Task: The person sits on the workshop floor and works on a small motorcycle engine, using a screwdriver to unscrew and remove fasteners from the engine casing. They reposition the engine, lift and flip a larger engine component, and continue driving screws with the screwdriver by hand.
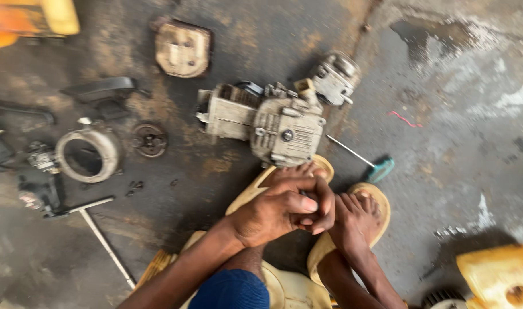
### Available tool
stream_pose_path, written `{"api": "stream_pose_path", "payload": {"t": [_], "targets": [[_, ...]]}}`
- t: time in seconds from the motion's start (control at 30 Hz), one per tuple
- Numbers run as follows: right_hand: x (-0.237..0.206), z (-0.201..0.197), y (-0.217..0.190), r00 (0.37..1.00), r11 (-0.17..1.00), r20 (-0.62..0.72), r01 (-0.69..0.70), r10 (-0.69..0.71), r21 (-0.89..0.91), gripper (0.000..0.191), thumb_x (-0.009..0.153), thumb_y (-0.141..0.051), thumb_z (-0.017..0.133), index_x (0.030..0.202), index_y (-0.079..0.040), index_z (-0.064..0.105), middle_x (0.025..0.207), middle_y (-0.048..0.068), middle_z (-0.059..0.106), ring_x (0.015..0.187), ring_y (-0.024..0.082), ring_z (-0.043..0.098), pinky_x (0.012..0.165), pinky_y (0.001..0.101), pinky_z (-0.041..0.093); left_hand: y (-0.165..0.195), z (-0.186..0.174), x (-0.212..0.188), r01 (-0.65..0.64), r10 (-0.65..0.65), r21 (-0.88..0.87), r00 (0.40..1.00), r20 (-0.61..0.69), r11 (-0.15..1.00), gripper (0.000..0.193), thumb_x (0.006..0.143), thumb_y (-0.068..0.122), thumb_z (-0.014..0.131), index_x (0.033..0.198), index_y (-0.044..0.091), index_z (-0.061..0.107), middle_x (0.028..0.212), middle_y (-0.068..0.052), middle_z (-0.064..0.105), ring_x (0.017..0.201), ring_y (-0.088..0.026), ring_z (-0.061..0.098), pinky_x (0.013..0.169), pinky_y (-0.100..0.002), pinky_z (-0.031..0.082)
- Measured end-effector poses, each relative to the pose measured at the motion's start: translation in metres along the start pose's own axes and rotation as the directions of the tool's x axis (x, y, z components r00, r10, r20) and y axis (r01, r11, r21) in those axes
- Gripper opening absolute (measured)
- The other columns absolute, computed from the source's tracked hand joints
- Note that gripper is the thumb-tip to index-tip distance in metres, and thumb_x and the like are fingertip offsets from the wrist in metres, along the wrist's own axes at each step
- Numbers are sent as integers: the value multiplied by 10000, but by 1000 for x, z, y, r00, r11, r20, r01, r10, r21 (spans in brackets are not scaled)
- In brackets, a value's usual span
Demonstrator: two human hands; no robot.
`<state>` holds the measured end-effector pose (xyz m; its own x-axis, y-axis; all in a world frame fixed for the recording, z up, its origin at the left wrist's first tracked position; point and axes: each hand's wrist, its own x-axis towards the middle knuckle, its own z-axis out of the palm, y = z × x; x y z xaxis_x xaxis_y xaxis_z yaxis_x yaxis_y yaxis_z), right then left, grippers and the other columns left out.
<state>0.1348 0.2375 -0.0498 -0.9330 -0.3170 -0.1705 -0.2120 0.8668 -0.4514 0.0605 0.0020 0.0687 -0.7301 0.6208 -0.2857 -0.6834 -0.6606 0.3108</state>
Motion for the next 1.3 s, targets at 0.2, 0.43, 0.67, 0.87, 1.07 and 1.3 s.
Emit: {"api": "stream_pose_path", "payload": {"t": [0.2, 0.43, 0.67, 0.87, 1.07, 1.3], "targets": [[2, 3, -1, 997, 998, -62, -43, 40, -45, 217, 807, -184, 750, 1019, -138, 755, 885, 34, 695, 944, 295, 632, 971, 488, 438, -4, -26, -36, 39, 18, 241, 973, -229, 970, 305, 1105, 252, 558, 876, 50, 564, 835, -34, 542, 784, -125, 502, 713, -254, 407], [4, 4, -2, 997, 998, -59, -51, 48, -48, 223, 819, -188, 742, 1036, -136, 754, 929, 44, 715, 960, 304, 659, 1038, 487, 462, 30, -91, -112, 369, 470, 683, 519, -714, 631, 219, 946, 320, 676, 995, 107, 690, 822, 16, 627, 783, -76, 594, 702, -238, 465], [6, 2, -2, 999, 999, -24, -46, 46, -16, 252, 808, -186, 739, 1050, -112, 750, 955, 52, 727, 943, 282, 663, 958, 443, 470, 104, -155, -162, 419, 717, 732, 230, -658, 537, 161, 922, 65, 679, 1076, 109, 697, 953, 6, 710, 875, -95, 629, 784, -257, 488], [7, 0, -2, 997, 995, -16, -77, 76, -65, 250, 782, -185, 749, 1024, -124, 758, 916, 36, 726, 953, 278, 656, 963, 459, 462, 146, -176, -149, 580, 793, 706, 159, -588, 407, 181, 897, -35, 664, 1023, 74, 736, 896, -20, 726, 796, -86, 657, 731, -260, 496], [7, -1, -2, 998, 997, 23, -62, 63, -47, 255, 802, -179, 745, 1048, -113, 753, 908, 32, 715, 934, 267, 648, 955, 464, 460, 152, -183, -142, 576, 873, 757, 145, -465, 308, 219, 866, -70, 682, 1019, 59, 774, 930, -42, 723, 799, -98, 671, 718, -267, 516], [7, -2, -2, 998, 997, 37, -57, 59, -59, 233, 797, -174, 745, 1022, -114, 755, 892, 33, 709, 928, 273, 638, 938, 450, 454, 157, -181, -139, 574, 940, 810, 194, -279, 123, 243, 843, -130, 701, 1048, -9, 752, 1004, -94, 677, 820, -151, 666, 712, -308, 527]]}}
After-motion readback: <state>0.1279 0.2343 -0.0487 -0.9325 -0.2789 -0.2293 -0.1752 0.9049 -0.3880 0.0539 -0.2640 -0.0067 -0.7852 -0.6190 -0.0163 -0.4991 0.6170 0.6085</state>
